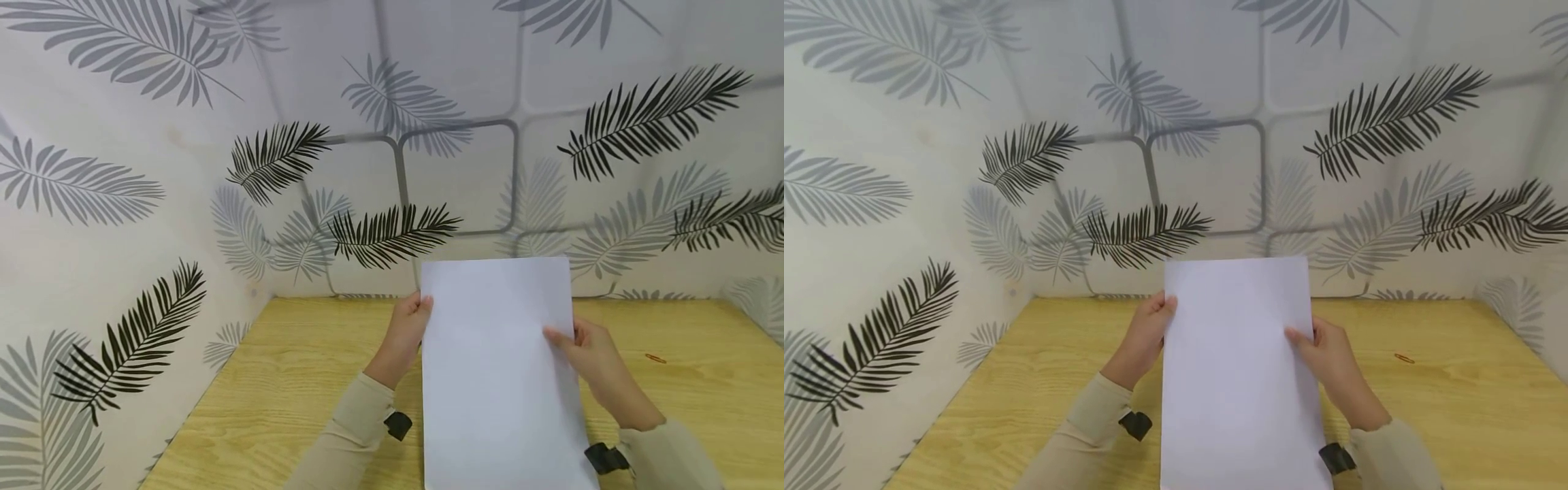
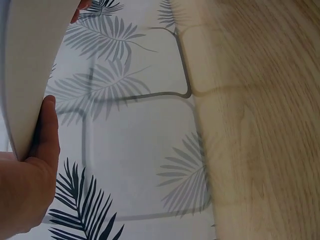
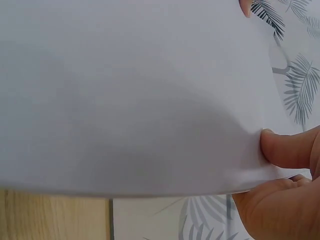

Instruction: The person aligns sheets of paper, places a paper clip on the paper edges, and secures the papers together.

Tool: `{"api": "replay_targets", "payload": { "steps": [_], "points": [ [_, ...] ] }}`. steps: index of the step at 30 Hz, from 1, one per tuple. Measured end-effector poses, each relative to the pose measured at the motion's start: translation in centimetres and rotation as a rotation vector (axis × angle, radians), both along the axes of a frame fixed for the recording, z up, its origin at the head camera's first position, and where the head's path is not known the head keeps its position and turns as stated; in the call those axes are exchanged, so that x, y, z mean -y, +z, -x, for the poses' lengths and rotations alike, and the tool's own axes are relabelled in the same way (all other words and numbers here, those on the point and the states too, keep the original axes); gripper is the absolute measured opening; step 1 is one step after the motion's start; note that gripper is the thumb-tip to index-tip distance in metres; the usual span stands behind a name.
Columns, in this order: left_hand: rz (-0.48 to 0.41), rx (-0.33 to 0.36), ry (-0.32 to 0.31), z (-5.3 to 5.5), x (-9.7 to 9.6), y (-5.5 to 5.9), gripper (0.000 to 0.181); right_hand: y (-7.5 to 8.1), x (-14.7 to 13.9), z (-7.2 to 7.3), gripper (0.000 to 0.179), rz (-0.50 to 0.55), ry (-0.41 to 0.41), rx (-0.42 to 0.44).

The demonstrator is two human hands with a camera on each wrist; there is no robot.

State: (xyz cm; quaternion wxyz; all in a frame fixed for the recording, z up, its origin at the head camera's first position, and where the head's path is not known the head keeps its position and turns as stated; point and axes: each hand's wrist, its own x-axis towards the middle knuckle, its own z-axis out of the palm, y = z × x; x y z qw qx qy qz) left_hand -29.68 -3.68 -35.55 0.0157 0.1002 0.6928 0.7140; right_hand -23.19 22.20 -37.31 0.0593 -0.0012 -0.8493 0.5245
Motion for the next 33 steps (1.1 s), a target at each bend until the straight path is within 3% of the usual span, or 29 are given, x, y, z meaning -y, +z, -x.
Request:
{"api": "replay_targets", "payload": {
  "steps": [4, 11, 17, 24, 33],
  "points": [
    [0.000, 0.032, -0.008, 0.2, 0.2, -0.3, 0.032, -0.5, 0.0, 0.0, 0.054, 0.001, 0.003, 0.005],
    [0.078, 0.023, 0.065, 0.2, 1.0, -0.5, 0.024, -0.8, 0.0, 0.0, 0.056, -0.018, 0.001, 0.006],
    [0.087, 0.017, 0.085, 0.4, 1.7, -1.0, 0.033, -1.1, 0.0, -0.1, 0.059, -0.011, 0.007, 0.033],
    [0.082, -0.017, 0.070, 0.4, 2.0, -1.2, 0.023, -1.5, -0.3, 0.0, 0.056, -0.010, 0.011, 0.052],
    [0.090, -0.027, 0.075, 0.2, 1.9, -1.6, 0.024, -1.7, -0.6, 0.2, 0.055, -0.012, 0.015, 0.083]
  ]
}}
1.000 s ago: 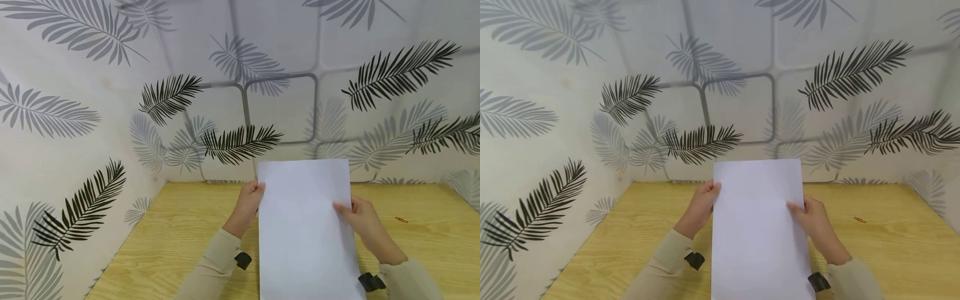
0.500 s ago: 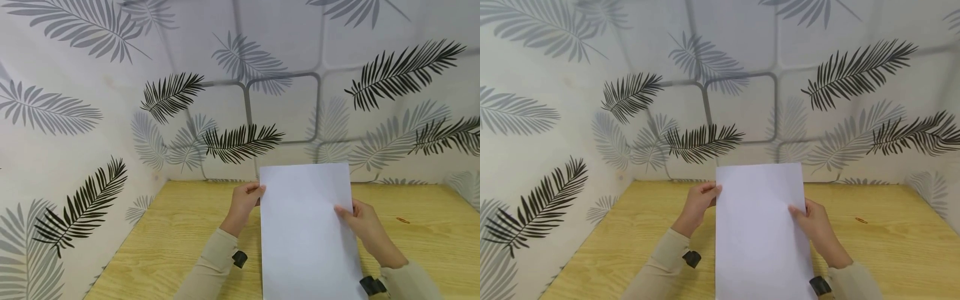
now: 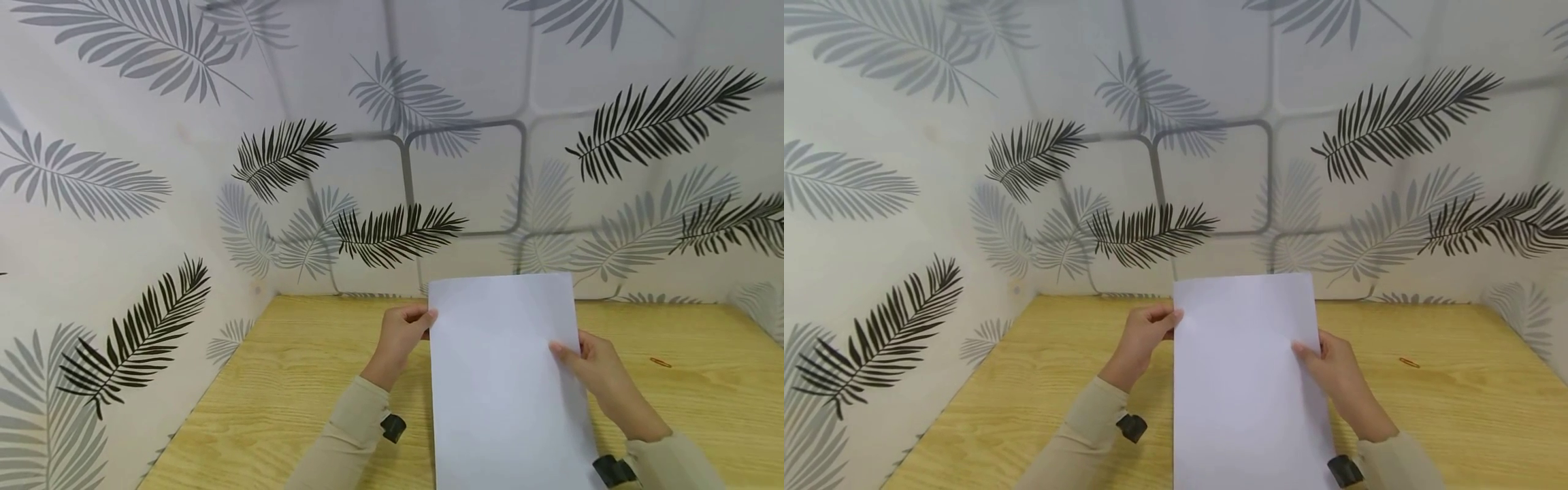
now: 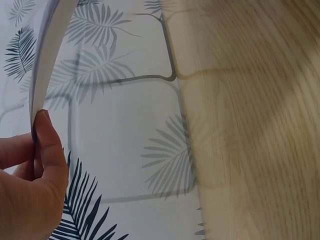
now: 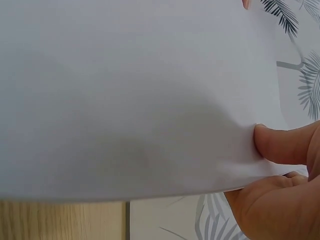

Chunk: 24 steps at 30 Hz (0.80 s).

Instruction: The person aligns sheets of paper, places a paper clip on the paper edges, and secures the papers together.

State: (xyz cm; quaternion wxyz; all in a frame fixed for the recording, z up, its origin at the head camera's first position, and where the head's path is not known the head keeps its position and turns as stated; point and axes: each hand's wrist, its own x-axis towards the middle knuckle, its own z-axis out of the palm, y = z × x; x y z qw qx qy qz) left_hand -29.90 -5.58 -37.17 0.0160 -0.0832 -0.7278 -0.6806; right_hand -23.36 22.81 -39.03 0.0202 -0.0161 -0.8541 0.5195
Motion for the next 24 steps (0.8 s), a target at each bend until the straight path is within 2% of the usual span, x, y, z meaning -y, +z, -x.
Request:
{"api": "replay_targets", "payload": {
  "steps": [10, 20, 24],
  "points": [
    [-0.006, 0.021, 0.013, -0.1, -0.3, -0.2, 0.024, 0.1, -0.8, 0.2, 0.061, -0.027, 0.058, 0.035],
    [0.005, 0.016, 0.020, -0.3, -0.4, -0.2, 0.027, 0.2, -2.0, 0.4, 0.065, -0.060, 0.109, 0.024],
    [0.007, 0.019, 0.027, -0.4, -0.4, -0.2, 0.027, 0.1, -2.6, 0.3, 0.057, -0.067, 0.131, 0.012]
  ]
}}
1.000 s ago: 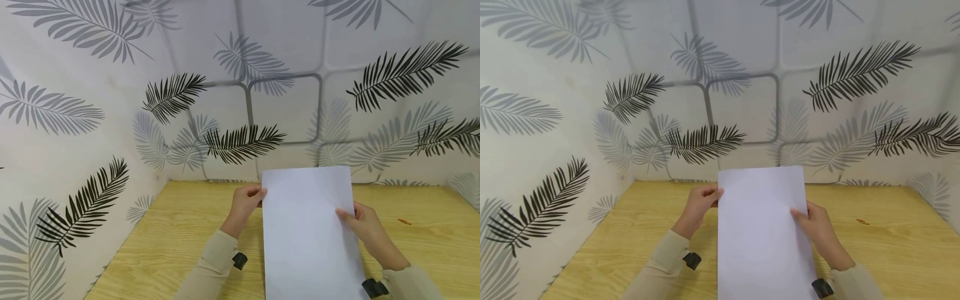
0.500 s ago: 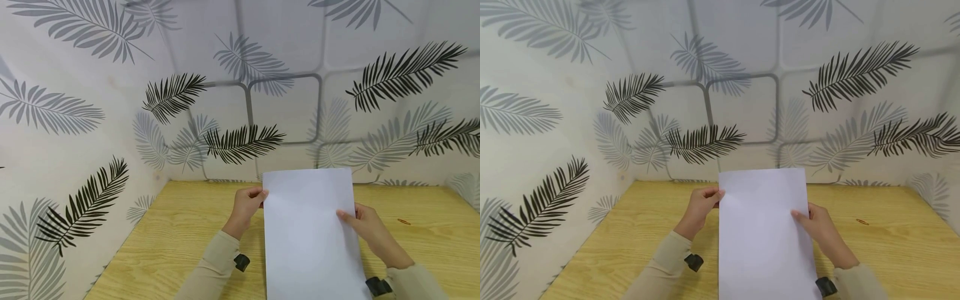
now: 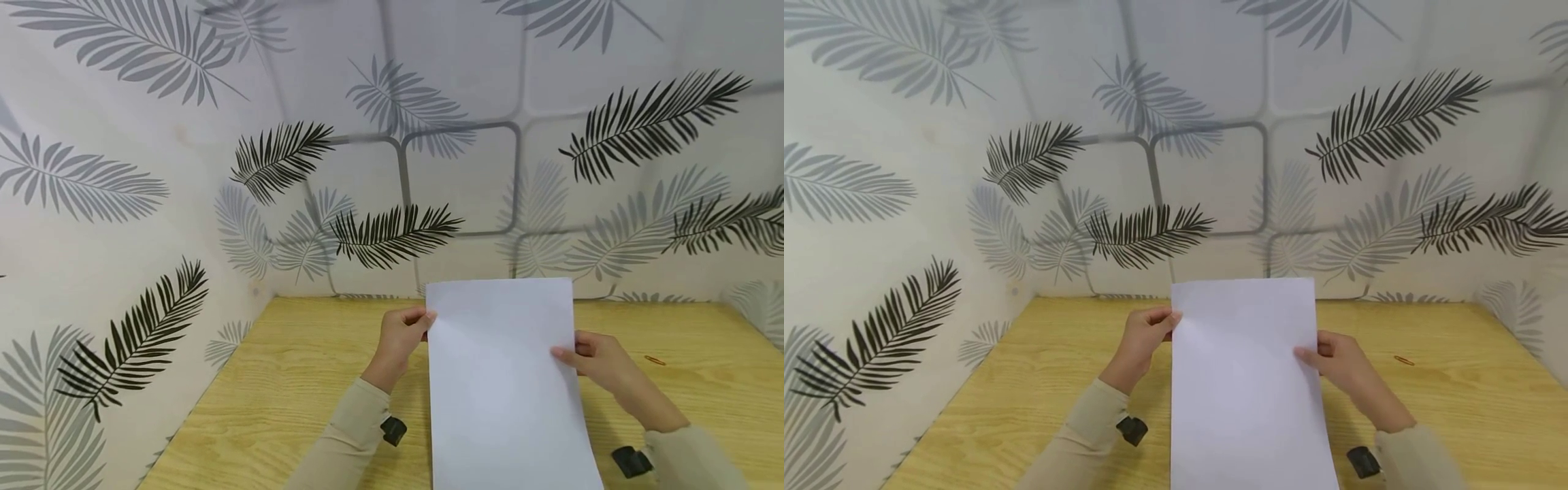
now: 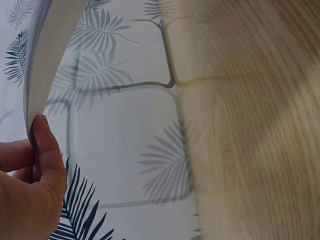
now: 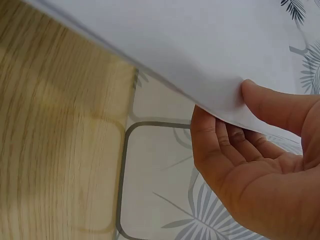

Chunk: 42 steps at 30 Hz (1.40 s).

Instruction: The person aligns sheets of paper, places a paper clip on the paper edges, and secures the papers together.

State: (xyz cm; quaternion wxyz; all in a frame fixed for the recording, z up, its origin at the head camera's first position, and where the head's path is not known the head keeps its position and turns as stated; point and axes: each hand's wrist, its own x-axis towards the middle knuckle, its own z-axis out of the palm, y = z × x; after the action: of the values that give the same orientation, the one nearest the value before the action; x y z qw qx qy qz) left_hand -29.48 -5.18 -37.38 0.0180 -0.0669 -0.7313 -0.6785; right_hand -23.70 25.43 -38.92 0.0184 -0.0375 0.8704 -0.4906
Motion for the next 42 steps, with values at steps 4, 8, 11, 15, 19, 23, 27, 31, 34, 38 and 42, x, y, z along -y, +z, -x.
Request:
{"api": "replay_targets", "payload": {
  "steps": [4, 8, 11, 15, 19, 23, 27, 31, 34, 38, 42],
  "points": [
    [0.002, -0.002, 0.008, -0.1, 0.0, 0.0, 0.027, -0.1, -0.6, 0.0, 0.039, 0.005, 0.016, -0.013],
    [-0.002, -0.013, 0.004, 0.1, 0.0, -0.1, 0.025, 0.1, -1.2, -0.2, 0.032, 0.037, 0.033, -0.012],
    [-0.013, -0.015, 0.000, 0.2, 0.1, -0.2, 0.025, 0.1, -1.6, -0.2, 0.032, 0.043, 0.046, -0.022],
    [-0.017, -0.028, 0.005, 0.3, 0.1, -0.4, 0.024, 0.1, -2.6, -0.2, 0.033, 0.025, 0.084, -0.059],
    [-0.017, -0.035, 0.015, 0.3, 0.1, -0.5, 0.023, 0.2, -4.0, -0.1, 0.030, -0.061, 0.084, -0.144],
    [-0.023, -0.031, 0.017, 0.2, 0.1, -0.4, 0.022, 0.1, -5.1, -0.2, 0.025, -0.221, 0.007, -0.220],
    [-0.023, -0.037, 0.017, 0.2, 0.1, -0.4, 0.022, -0.1, -6.0, -0.2, 0.022, -0.342, -0.065, -0.263],
    [-0.029, -0.025, 0.023, 0.3, 0.1, -0.5, 0.021, -0.4, -6.8, -0.2, 0.022, -0.384, -0.108, -0.306],
    [-0.033, -0.028, 0.026, 0.3, 0.2, -0.5, 0.021, -0.7, -7.6, -0.2, 0.022, -0.395, -0.135, -0.328],
    [-0.031, -0.037, 0.028, 0.4, 0.2, -0.6, 0.021, -1.0, -8.7, -0.1, 0.024, -0.407, -0.165, -0.327],
    [-0.026, -0.032, 0.022, 0.4, 0.3, -0.8, 0.023, -1.4, -9.7, 0.0, 0.023, -0.402, -0.199, -0.345]
  ]
}}
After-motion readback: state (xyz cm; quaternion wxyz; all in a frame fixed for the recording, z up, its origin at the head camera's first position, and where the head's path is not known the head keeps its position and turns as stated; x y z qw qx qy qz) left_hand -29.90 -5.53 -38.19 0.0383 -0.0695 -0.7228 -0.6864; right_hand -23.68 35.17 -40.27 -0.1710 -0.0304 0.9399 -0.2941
